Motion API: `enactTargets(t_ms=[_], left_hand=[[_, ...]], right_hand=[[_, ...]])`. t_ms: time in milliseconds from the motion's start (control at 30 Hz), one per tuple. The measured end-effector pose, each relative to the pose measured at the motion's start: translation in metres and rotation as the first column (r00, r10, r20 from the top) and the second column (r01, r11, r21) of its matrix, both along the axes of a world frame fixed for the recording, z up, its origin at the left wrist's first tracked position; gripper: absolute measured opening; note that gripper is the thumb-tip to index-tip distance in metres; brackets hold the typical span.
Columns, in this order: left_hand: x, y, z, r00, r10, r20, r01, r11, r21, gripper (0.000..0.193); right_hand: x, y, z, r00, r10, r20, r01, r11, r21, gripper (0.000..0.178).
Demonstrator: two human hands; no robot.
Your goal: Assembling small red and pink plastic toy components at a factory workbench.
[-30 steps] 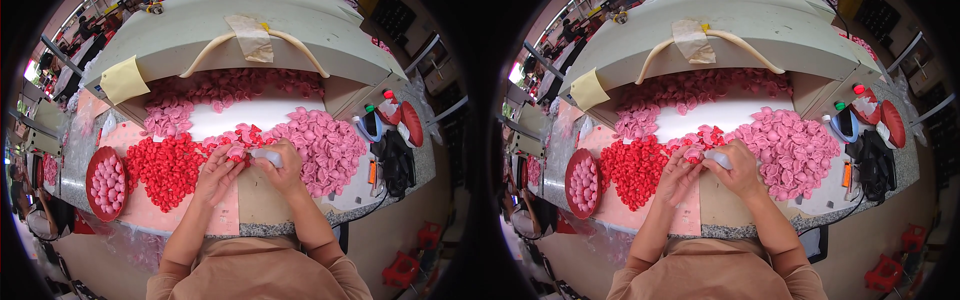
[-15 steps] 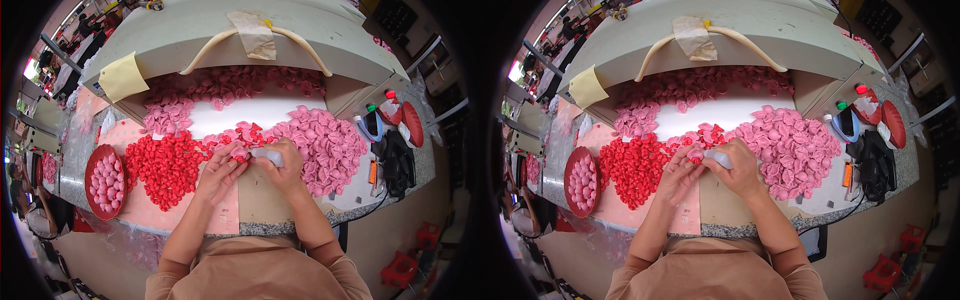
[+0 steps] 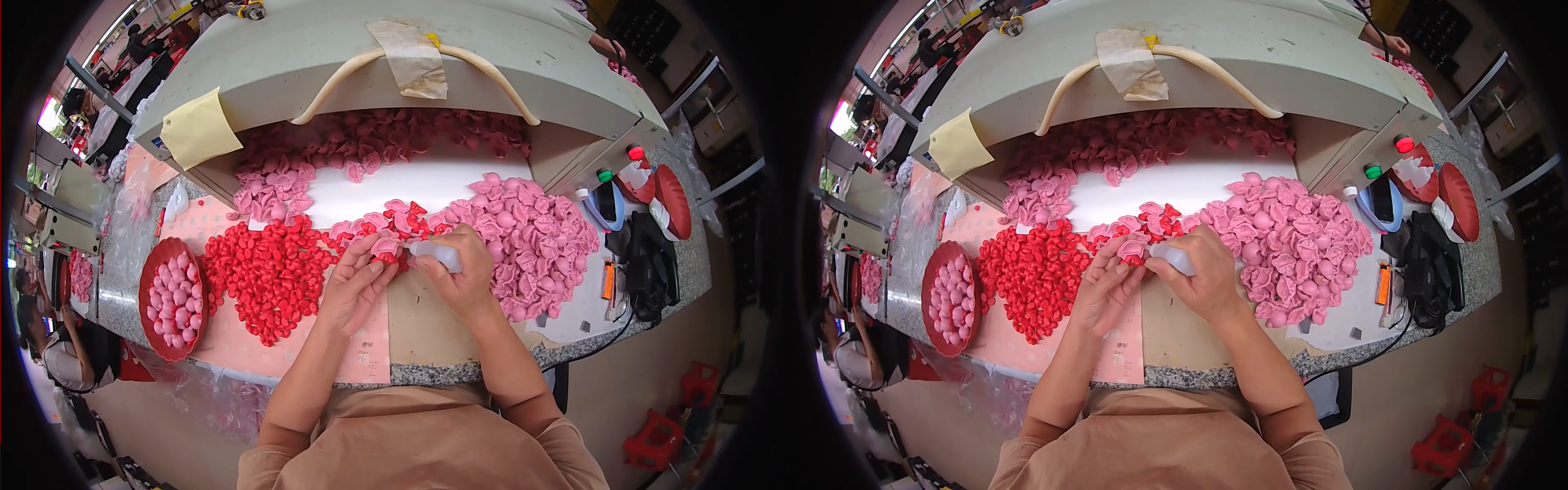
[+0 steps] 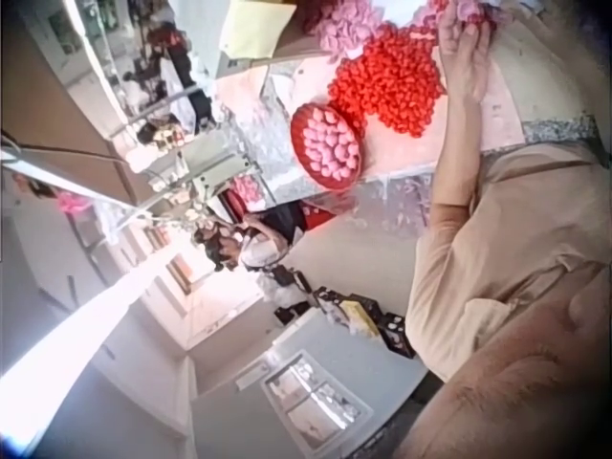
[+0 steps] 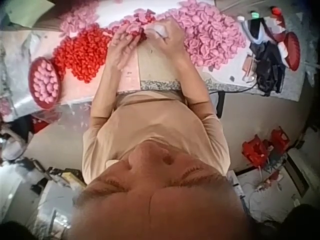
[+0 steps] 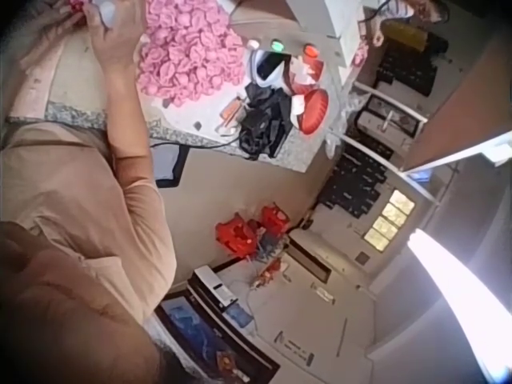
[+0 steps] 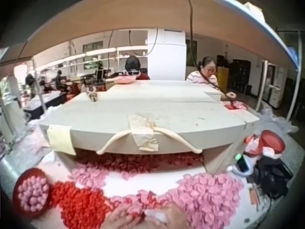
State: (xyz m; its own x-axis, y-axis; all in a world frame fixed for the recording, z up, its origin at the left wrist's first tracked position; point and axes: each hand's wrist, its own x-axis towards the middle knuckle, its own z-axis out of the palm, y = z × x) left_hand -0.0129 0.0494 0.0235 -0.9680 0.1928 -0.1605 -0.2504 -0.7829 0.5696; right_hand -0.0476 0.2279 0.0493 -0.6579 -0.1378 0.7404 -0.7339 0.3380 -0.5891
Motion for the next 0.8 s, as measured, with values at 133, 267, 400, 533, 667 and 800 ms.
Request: enactTargets(t_ms=[133,267,400,533,667,800], left_hand=[[-0.0012,-0.0005,0.0007,1.000,0.013,0.011,-0.012,1.000,-0.014,0.040],[-0.0017,-0.0016,-0.0017,1.000,0.015,0.014,-0.015,1.000,0.003,0.041],[-0.0012,-0.0021,-0.0020,1.000,0.024,0.015,-0.024,1.000,0.015,0.041],[-0.0012,-0.0022,-0.0025,1.000,0.015,0.023,-0.015,1.000,0.022,0.041],[-0.0011,-0.0017,-0.0017,1.000,0.023,0.019,-0.023,1.000,0.006,0.042],[-0.0014,-0.0013,-0.0022,0.999,0.025,0.030,-0.025,1.000,0.003,0.042]], right_hand=[[0.0005,-0.0005,-0.0008,1.000,-0.016,0.025,0.017,1.000,-0.013,0.028],[-0.0006,0.0014,0.0002,0.999,-0.037,0.014,0.037,0.999,0.007,0.026],[-0.0010,0.0023,-0.0010,0.998,-0.055,0.022,0.055,0.998,0.005,0.030],[-0.0005,0.0016,0.0000,0.999,-0.048,0.016,0.048,0.999,0.003,0.031],[-0.0012,0.0011,-0.0020,0.998,-0.051,0.026,0.052,0.998,-0.019,0.031],[-0.0007,0.0015,-0.0009,1.000,-0.025,0.016,0.025,1.000,0.013,0.025]])
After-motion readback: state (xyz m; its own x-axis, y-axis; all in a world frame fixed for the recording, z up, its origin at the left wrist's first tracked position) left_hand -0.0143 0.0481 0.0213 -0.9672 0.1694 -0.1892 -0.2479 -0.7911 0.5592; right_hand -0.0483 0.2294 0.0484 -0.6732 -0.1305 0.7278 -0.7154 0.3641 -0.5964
